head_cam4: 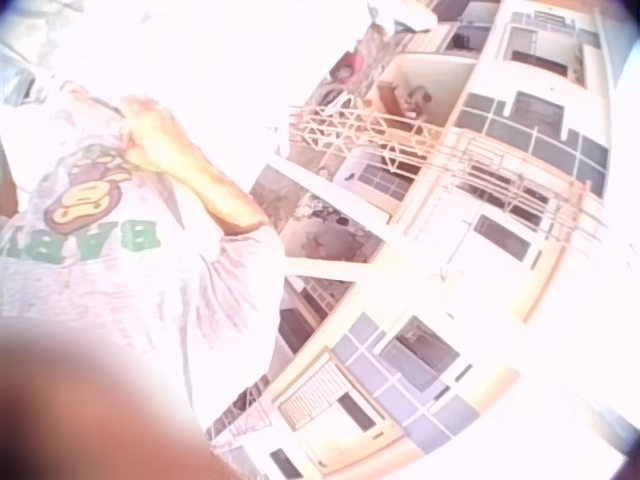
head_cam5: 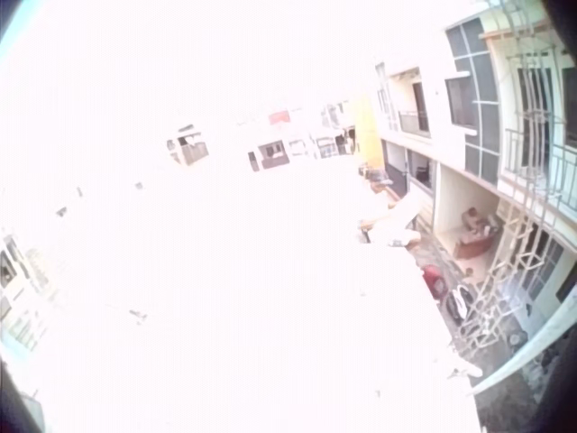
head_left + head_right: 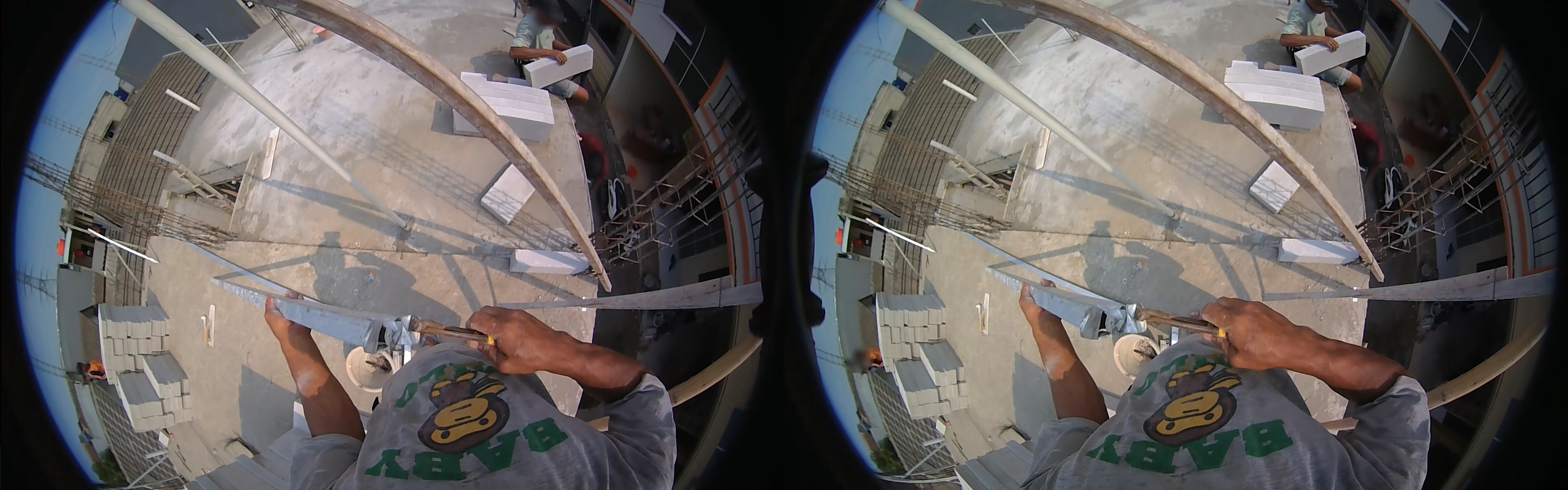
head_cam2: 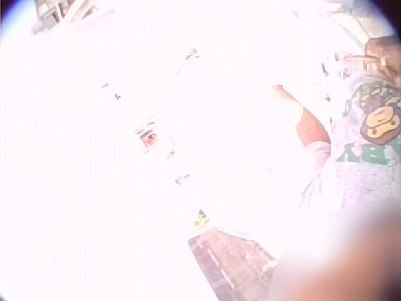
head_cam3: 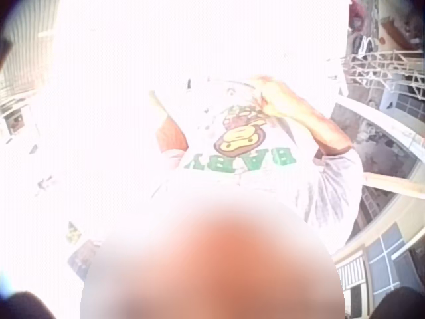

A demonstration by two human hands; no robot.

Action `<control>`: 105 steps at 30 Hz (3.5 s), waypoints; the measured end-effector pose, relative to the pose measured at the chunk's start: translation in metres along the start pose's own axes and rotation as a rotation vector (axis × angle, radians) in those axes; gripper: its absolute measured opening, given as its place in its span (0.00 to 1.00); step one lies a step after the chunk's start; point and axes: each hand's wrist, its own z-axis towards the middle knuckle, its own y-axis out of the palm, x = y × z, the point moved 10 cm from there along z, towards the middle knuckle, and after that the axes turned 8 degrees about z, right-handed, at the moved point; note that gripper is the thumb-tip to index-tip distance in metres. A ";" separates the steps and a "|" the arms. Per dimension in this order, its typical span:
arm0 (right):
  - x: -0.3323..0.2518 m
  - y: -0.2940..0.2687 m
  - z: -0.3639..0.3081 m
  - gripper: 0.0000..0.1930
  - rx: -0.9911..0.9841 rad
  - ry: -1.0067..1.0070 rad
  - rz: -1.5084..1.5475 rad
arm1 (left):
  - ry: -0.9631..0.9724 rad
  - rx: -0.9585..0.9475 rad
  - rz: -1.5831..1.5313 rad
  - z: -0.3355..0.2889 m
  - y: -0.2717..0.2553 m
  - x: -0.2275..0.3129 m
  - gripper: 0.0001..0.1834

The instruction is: The person uses a spirit level to check the vertical alignment of a metal scaffolding pole and then uses pliers to tighten wire ties securing wooden supports to the structure. The person also handles a long metal bar, adjusting its position on the scaffolding.

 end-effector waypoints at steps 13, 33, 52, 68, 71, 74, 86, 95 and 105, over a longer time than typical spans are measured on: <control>0.023 0.010 -0.006 0.17 -0.116 0.105 0.193 | -0.059 -0.088 -0.001 0.016 0.006 -0.022 0.19; 0.022 0.023 -0.002 0.30 -0.201 0.072 0.238 | 0.027 -0.083 0.061 -0.013 0.008 -0.012 0.22; 0.021 0.041 0.026 0.13 -0.147 -0.076 0.253 | 0.043 -0.068 0.011 -0.004 -0.002 0.009 0.19; 0.011 0.045 0.021 0.25 -0.099 0.015 0.293 | 0.147 -0.170 0.071 -0.005 0.003 0.025 0.22; 0.001 0.036 0.017 0.26 0.002 -0.014 0.390 | 0.138 -0.128 0.008 -0.009 0.009 0.023 0.24; 0.000 0.034 0.017 0.27 0.021 0.011 0.343 | 0.107 -0.118 -0.007 -0.016 0.015 0.021 0.19; 0.015 0.045 0.023 0.20 -0.053 0.109 0.354 | 0.061 -0.085 0.044 -0.010 0.020 0.018 0.31; 0.010 0.041 0.031 0.20 0.066 -0.061 0.398 | 0.087 -0.054 0.004 -0.017 0.021 0.024 0.30; 0.014 0.040 0.032 0.16 0.053 -0.001 0.318 | 0.079 -0.104 -0.052 0.004 0.004 0.021 0.22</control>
